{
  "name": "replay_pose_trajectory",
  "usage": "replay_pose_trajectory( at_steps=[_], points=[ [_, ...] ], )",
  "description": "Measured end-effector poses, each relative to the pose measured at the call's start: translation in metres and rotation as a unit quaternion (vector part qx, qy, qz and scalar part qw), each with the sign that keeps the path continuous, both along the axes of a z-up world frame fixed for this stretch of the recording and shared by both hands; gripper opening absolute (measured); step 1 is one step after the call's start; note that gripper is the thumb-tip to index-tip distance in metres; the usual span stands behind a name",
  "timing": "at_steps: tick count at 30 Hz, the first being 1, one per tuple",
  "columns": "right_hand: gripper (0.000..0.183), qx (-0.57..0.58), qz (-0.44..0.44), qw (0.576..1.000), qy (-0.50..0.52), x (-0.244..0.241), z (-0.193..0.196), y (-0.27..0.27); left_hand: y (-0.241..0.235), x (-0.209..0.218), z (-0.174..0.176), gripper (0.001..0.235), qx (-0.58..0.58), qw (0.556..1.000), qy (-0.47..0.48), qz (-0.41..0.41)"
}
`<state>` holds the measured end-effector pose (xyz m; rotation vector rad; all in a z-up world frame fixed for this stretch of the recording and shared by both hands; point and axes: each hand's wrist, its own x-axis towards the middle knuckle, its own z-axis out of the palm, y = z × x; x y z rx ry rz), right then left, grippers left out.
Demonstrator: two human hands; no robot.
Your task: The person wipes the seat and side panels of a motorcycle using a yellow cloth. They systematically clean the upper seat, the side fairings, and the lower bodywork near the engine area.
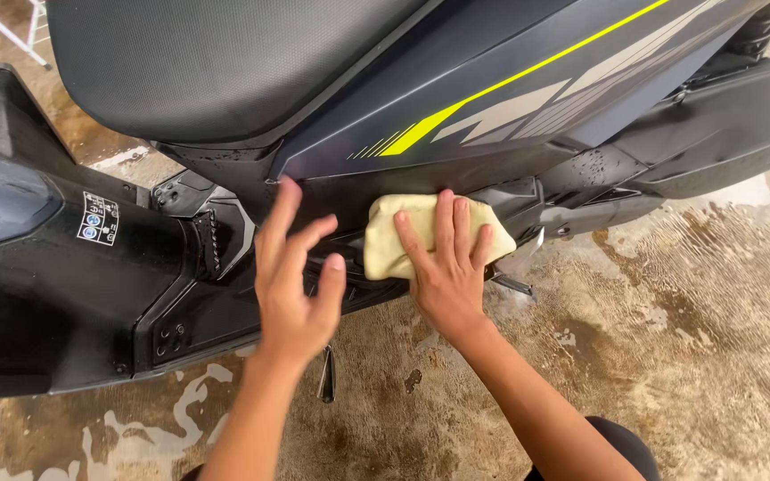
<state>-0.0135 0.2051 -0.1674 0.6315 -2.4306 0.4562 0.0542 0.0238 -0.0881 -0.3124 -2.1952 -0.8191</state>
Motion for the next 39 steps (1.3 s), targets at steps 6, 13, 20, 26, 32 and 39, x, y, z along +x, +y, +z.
replay_pose_trajectory(
  at_steps=[6, 13, 20, 26, 32, 39],
  points=[
    [0.077, -0.098, 0.062, 0.989, -0.09, 0.058, 0.002, 0.0, 0.02, 0.004, -0.037, 0.038, 0.289, 0.916, -0.267, -0.078],
    [0.048, -0.383, 0.221, 0.823, -0.357, 0.066, 0.016, -0.014, 0.005, 0.005, -0.041, 0.045, 0.511, 0.773, -0.296, -0.232],
    [0.046, -0.482, 0.222, 0.699, -0.479, 0.051, 0.011, -0.023, -0.017, 0.004, -0.043, 0.049, 0.606, 0.728, -0.284, -0.15],
    [0.031, -0.589, 0.119, 0.663, -0.446, 0.036, 0.023, 0.012, -0.071, 0.015, -0.054, 0.053, 0.572, 0.661, -0.42, -0.246],
    [0.027, -0.565, 0.194, 0.661, -0.454, 0.036, 0.032, 0.014, -0.066, 0.019, -0.039, 0.039, 0.319, 0.749, -0.48, -0.327],
    [0.036, -0.358, 0.131, 0.921, -0.078, 0.048, 0.029, 0.0, -0.015, 0.018, -0.019, 0.023, 0.255, 0.871, -0.347, -0.238]
  ],
)
